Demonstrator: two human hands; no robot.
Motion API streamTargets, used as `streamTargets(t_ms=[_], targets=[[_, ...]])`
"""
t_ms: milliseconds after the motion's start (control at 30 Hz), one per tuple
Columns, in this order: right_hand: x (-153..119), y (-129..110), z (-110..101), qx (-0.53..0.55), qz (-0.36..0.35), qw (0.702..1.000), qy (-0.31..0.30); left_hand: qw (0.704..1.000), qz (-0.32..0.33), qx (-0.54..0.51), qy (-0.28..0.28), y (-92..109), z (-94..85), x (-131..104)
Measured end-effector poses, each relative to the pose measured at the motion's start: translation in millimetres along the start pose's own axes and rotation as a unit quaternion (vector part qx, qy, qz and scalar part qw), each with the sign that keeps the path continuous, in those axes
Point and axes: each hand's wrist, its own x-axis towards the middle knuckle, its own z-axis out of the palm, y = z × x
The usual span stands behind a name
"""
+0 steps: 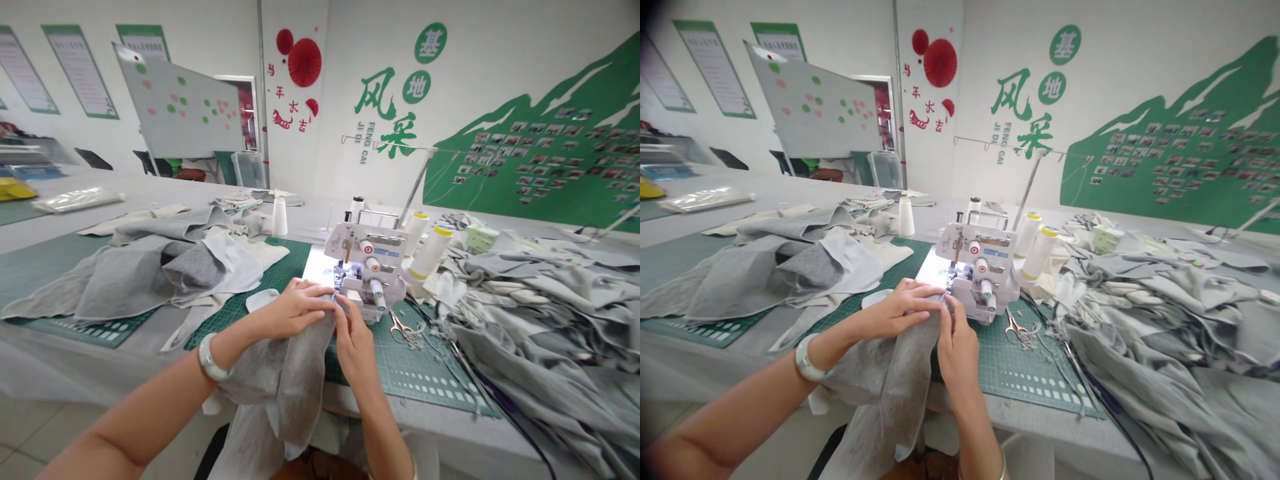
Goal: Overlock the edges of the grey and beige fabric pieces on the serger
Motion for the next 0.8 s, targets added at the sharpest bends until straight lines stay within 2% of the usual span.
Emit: streamTargets(t_ms=[200,300,433,567,667,800], targets=[[8,-5,1,-0.122,-0.005,0.992,-0.024,1.000,0.003,0.020,0.004,-4,2.6,0],[10,-4,4,-0.152,0.002,0.988,-0.013,0.999,0.007,0.039,0.001,-7,2.5,2],[10,3,7,-0.080,-0.033,0.996,0.013,0.999,0.005,0.047,-0.009,-8,1.3,5],[11,12,10,0.003,-0.070,0.997,0.013,1.000,-0.008,0.018,-0.008,-10,-0.2,7],[11,16,11,0.025,-0.079,0.996,0.015,0.999,-0.011,-0.043,-0.005,-15,-2.3,6],[11,20,12,0.034,-0.080,0.996,0.022,0.982,-0.023,-0.179,0.056,-25,-7.2,5]])
